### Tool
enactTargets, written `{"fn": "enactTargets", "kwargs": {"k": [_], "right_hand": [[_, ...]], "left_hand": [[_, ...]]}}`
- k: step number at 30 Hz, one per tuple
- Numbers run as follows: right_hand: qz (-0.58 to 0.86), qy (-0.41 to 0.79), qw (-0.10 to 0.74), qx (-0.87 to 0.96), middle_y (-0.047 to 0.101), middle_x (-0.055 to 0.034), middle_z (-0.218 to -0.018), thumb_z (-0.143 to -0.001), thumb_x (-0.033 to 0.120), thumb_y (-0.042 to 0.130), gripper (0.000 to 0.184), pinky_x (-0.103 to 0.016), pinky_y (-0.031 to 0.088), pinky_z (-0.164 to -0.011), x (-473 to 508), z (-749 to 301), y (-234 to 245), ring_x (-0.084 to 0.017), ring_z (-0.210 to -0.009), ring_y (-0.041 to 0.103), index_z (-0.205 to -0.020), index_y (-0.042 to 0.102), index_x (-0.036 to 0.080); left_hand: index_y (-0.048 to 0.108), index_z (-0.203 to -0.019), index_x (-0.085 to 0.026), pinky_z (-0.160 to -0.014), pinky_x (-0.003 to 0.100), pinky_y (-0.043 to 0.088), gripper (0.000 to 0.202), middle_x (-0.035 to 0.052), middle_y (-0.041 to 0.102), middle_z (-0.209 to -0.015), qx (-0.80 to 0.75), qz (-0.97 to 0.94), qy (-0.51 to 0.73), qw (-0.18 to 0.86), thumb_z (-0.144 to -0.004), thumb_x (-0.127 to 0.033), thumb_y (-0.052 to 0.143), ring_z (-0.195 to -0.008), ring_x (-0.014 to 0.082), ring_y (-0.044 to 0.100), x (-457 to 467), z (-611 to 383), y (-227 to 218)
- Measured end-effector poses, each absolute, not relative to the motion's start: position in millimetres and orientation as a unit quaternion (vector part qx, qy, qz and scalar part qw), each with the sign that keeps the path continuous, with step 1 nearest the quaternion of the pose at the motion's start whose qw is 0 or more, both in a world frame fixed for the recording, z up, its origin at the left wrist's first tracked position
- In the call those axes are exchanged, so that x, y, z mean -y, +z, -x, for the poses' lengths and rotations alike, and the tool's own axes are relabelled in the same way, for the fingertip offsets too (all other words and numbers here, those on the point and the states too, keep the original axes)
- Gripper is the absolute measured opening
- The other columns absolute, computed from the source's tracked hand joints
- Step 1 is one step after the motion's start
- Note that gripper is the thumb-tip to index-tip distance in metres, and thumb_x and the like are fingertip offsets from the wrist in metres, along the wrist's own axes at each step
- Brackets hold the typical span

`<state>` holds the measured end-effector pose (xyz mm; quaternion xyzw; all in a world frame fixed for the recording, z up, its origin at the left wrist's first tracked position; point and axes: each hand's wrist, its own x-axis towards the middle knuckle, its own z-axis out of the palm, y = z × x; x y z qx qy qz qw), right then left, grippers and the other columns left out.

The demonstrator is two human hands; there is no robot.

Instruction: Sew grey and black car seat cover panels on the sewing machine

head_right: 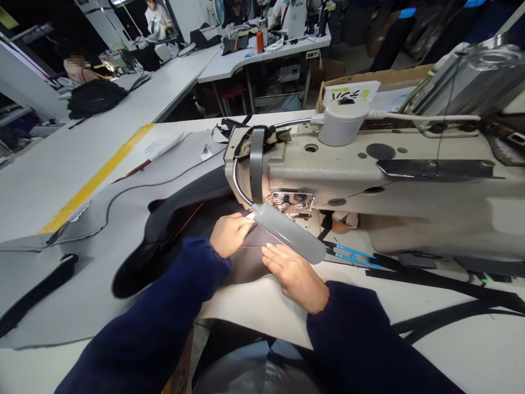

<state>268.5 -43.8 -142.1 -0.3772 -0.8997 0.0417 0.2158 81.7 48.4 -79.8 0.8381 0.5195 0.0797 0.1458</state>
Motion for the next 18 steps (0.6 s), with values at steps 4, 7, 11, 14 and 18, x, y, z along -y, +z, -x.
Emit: {"fn": "enactTargets", "kwargs": {"k": [4,7,11,14,18], "right_hand": [[0.393,0.006,0.201,0.898,0.064,-0.0144,-0.118,-0.084,0.001,0.039,0.037,-0.044,0.047,-0.101,44.6,-250.0,-134.8,-0.025,-0.113,0.058,-0.11,0.065,0.009],[0.427,-0.043,0.186,0.884,0.067,-0.0177,-0.107,-0.087,0.005,0.042,0.028,-0.045,0.046,-0.101,48.7,-225.3,-134.3,-0.028,-0.11,0.059,-0.101,0.066,0.007],[0.453,-0.062,0.187,0.869,0.064,-0.0221,-0.111,-0.085,0.004,0.045,0.028,-0.047,0.043,-0.103,51.9,-206.7,-141.2,-0.032,-0.118,0.053,-0.107,0.064,0.003],[0.462,-0.038,0.19,0.865,0.062,-0.0197,-0.117,-0.086,0.004,0.042,0.036,-0.049,0.04,-0.107,48.7,-203.7,-148.9,-0.032,-0.121,0.05,-0.115,0.062,0.008],[0.48,0.024,0.194,0.855,0.063,-0.0167,-0.117,-0.086,0.005,0.038,0.041,-0.051,0.034,-0.111,34.8,-196.6,-157.1,-0.032,-0.121,0.051,-0.119,0.061,0.013]], "left_hand": [[0.064,-0.092,-0.015,-0.066,0.029,0.043,0.021,0.008,0.063,-0.096,-0.499,-0.863,-0.012,0.077,-0.089,-0.022,0.044,-0.087,0.0212,0.06,-22.2,-104.3,-87.5],[0.061,-0.091,-0.013,-0.068,0.031,0.045,0.019,0.0097,0.062,-0.095,-0.478,-0.875,-0.028,0.076,-0.088,-0.024,0.046,-0.089,0.0226,0.059,-16.2,-107.1,-99.4],[0.063,-0.087,-0.014,-0.072,0.032,0.046,0.022,0.0079,0.062,-0.091,-0.47,-0.878,-0.03,0.084,-0.09,-0.024,0.044,-0.088,0.0221,0.06,-24.5,-99.7,-103.4],[0.064,-0.085,-0.014,-0.07,0.032,0.045,0.023,0.0073,0.063,-0.088,-0.465,-0.879,-0.035,0.097,-0.09,-0.026,0.046,-0.082,0.0211,0.061,-31.3,-98.2,-98.1],[0.065,-0.085,-0.013,-0.067,0.031,0.044,0.025,0.0076,0.064,-0.088,-0.464,-0.878,-0.02,0.115,-0.09,-0.032,0.05,-0.073,0.02,0.06,-40.6,-101.9,-90.9]]}}
